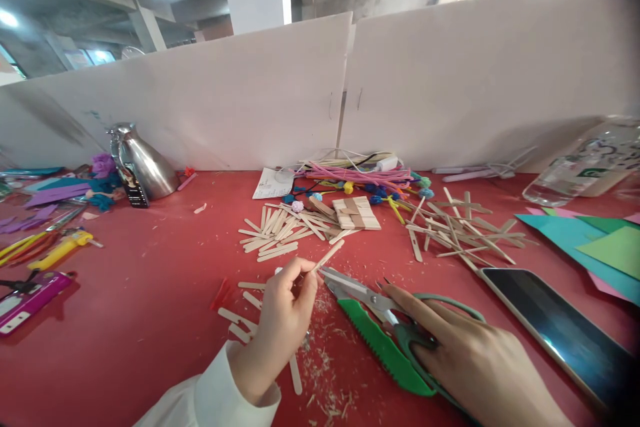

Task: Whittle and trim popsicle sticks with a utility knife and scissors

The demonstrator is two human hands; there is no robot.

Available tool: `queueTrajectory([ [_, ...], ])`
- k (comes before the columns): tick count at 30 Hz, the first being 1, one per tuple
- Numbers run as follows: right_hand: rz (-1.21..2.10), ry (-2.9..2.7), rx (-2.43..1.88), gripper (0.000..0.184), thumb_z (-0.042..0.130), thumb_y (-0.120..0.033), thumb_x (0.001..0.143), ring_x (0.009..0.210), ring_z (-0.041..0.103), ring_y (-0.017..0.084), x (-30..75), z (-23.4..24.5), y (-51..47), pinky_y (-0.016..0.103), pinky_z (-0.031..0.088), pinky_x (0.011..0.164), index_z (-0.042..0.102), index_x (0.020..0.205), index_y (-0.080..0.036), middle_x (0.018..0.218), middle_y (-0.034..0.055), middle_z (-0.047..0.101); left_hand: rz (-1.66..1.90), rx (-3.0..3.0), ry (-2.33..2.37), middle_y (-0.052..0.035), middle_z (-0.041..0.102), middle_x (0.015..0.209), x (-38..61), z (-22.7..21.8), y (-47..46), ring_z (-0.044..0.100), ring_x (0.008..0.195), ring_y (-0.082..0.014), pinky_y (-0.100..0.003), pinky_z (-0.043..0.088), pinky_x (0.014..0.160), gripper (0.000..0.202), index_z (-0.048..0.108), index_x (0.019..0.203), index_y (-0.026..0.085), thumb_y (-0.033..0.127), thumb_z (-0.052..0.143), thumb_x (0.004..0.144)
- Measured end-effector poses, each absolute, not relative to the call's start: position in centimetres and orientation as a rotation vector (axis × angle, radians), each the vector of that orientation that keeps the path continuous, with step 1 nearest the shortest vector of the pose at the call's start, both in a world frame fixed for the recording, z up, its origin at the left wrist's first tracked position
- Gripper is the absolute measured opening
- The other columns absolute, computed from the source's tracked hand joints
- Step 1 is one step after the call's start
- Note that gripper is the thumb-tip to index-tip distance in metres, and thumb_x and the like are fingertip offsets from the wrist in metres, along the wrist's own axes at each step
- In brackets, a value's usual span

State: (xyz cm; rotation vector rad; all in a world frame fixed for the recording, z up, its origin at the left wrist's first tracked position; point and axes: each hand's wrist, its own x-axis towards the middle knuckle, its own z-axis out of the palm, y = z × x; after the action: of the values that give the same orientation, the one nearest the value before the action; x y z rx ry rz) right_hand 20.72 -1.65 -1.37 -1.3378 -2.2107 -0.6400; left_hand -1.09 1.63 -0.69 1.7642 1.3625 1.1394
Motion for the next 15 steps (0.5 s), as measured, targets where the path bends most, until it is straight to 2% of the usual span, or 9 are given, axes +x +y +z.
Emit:
queueTrajectory([
  [5,-0.719,-2.226,-1.343,0.043,0.039,-0.01,0.066,0.043,0.064,0.016,20.8,-1.2,-1.7,0.024,0.045,0.029,0.064,0.1,-0.017,0.062,-0.001,0.069,1.124,1.922,1.426,0.0053,0.038,0.056,-1.3,-0.5,1.6,0.033,0.047,-0.0075,-0.02,0.025,0.047,0.019,0.049,0.075,0.019,0.029,0.04,0.088],
  [10,-0.751,-2.247,-1.321,0.044,0.038,-0.009,0.065,0.046,0.065,0.018,20.2,-0.9,-2.1,0.025,0.049,0.032,0.065,0.099,-0.015,0.062,0.0026,0.07,1.105,1.938,1.441,0.0062,0.032,0.052,-1.3,-0.4,1.5,0.03,0.045,-0.0074,-0.019,0.023,0.045,0.019,0.045,0.071,0.019,0.027,0.038,0.088],
  [15,-0.736,-2.241,-1.33,0.044,0.036,-0.007,0.065,0.039,0.062,0.016,19.6,-1.0,-2.4,0.024,0.048,0.03,0.067,0.097,-0.015,0.067,0.0036,0.072,1.126,1.983,1.486,0.0063,0.03,0.051,-1.2,-0.5,1.7,0.029,0.044,-0.0076,-0.019,0.024,0.046,0.019,0.043,0.068,0.019,0.025,0.039,0.086],
])
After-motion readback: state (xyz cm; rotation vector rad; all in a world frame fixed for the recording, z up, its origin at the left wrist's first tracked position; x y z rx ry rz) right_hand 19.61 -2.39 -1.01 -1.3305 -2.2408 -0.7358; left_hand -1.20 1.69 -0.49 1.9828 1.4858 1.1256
